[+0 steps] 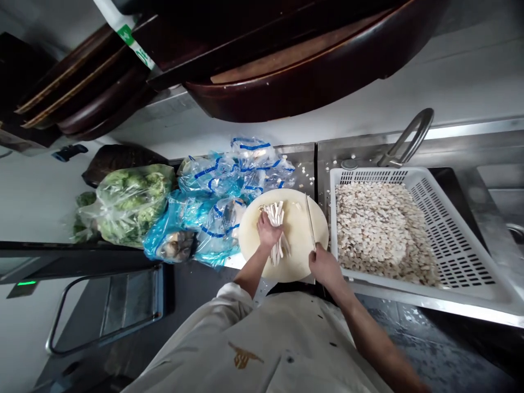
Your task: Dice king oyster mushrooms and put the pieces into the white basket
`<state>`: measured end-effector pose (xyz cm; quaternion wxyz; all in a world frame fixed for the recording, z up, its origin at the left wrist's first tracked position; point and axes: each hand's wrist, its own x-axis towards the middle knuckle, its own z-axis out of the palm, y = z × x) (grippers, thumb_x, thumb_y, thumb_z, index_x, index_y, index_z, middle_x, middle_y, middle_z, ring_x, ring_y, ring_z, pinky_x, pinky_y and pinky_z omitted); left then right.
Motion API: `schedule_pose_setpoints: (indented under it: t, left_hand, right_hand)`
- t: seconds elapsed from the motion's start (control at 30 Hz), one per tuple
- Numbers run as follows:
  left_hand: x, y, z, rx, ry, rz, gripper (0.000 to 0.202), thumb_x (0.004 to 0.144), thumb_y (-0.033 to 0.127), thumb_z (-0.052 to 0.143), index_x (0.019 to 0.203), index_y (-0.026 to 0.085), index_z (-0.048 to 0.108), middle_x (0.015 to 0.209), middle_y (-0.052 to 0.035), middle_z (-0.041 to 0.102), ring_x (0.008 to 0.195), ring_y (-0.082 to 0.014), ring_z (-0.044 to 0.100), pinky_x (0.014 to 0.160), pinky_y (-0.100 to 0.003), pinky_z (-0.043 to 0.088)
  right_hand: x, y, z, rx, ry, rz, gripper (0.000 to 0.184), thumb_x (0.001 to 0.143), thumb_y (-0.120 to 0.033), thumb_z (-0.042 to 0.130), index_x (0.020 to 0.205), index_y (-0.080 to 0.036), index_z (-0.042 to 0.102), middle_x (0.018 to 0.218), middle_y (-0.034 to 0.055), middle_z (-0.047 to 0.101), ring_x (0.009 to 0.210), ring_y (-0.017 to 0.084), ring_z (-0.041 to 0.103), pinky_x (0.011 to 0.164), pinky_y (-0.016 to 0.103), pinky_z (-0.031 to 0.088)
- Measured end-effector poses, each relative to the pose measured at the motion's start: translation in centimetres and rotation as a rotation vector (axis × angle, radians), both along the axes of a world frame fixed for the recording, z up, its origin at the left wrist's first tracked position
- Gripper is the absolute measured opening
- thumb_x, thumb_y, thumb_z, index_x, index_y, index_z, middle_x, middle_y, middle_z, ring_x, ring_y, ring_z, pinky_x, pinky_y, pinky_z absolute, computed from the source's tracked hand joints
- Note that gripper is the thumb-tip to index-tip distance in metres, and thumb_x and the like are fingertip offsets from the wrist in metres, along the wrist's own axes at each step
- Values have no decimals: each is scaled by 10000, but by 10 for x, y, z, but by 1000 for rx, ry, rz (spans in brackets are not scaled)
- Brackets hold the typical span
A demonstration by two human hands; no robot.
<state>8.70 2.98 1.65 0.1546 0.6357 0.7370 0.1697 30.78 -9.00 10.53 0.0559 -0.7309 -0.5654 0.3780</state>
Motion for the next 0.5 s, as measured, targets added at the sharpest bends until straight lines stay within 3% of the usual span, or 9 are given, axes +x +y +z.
schedule_pose_setpoints:
  t: [0.13,0.27,0.37,0.43,0.5]
  left_hand:
    - [5,1,13,-65,2,13,1237,801,509,797,1716,162,41,1743,-232,246,1621,-412,255,1294,-538,296]
    - [16,13,29,-204,46,83,948,906,597,665,1692,274,245,1751,-181,267,1606,-416,293,1253,-616,320]
    - [30,17,35,-193,133,112,778,982,582,528,1651,230,346,1728,-205,310,1568,-409,356,1208,-638,366]
    - [35,15,34,-166,211,71,781,991,591,498,1653,207,341,1722,-217,315,1552,-408,374,1192,-634,382]
    - [35,13,31,-173,279,0,839,971,596,531,1676,206,297,1733,-212,294,1553,-406,371,1192,-606,390]
  right_hand:
    - [-20,13,-4,-15,-101,83,267,1027,-175,471,1254,-128,603,983,182,767,942,269,756,771,302,455]
    - [-62,-8,-10,-52,206,98,150,996,-155,481,1115,-163,574,861,113,741,786,223,738,704,282,462]
    - [-70,-29,-15,-177,654,-60,61,991,-262,471,1029,-223,499,666,-35,613,547,164,641,577,256,447]
    - [-56,-39,-17,-242,890,-215,149,952,-388,518,967,-252,458,617,-97,521,461,135,557,517,243,428]
    - [-30,-45,-16,-257,974,-318,245,900,-466,569,905,-263,432,603,-116,478,432,118,502,492,241,412]
